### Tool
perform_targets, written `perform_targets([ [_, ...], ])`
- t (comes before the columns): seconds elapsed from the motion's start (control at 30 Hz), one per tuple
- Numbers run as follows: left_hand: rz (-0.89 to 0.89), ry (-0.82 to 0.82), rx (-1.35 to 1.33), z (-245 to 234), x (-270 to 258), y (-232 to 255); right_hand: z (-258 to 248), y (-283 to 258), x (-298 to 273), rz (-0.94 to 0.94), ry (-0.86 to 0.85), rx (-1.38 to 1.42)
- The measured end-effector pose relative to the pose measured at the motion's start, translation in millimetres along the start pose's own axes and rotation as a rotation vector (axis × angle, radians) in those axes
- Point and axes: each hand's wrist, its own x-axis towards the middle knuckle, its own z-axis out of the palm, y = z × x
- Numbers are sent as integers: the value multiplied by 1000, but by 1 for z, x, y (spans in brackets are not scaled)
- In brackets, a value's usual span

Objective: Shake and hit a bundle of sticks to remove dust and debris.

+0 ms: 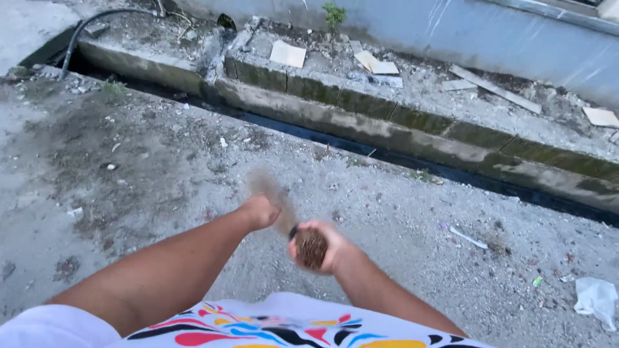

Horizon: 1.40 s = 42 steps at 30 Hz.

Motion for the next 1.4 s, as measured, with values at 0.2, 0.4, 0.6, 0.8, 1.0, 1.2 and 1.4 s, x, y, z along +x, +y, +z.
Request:
perform_targets([
  [0.2, -305, -336, -396, -100, -83, 78, -16, 11, 9, 220, 136, 94],
  [0.4, -299, -438, -431, -97, -83, 83, -68, -43, -5, -425, 550, -62],
  [0.6, -321, -368, -504, -105, -43, 87, -9, -57, -33, -745, 627, -144],
  [0.8, -277, -322, -414, -111, -17, 112, 7, -64, -16, -359, 146, 25],
  [1.0, 3, -316, -77, -73, 6, 95, -24, -27, 2, 109, 37, -51],
  [1.2, -166, -404, -150, -83, 9, 89, -97, -79, 10, -396, 553, 123],
  [1.4, -134, -378, -183, -120, 0, 91, -7, -83, -51, -813, 824, 103],
])
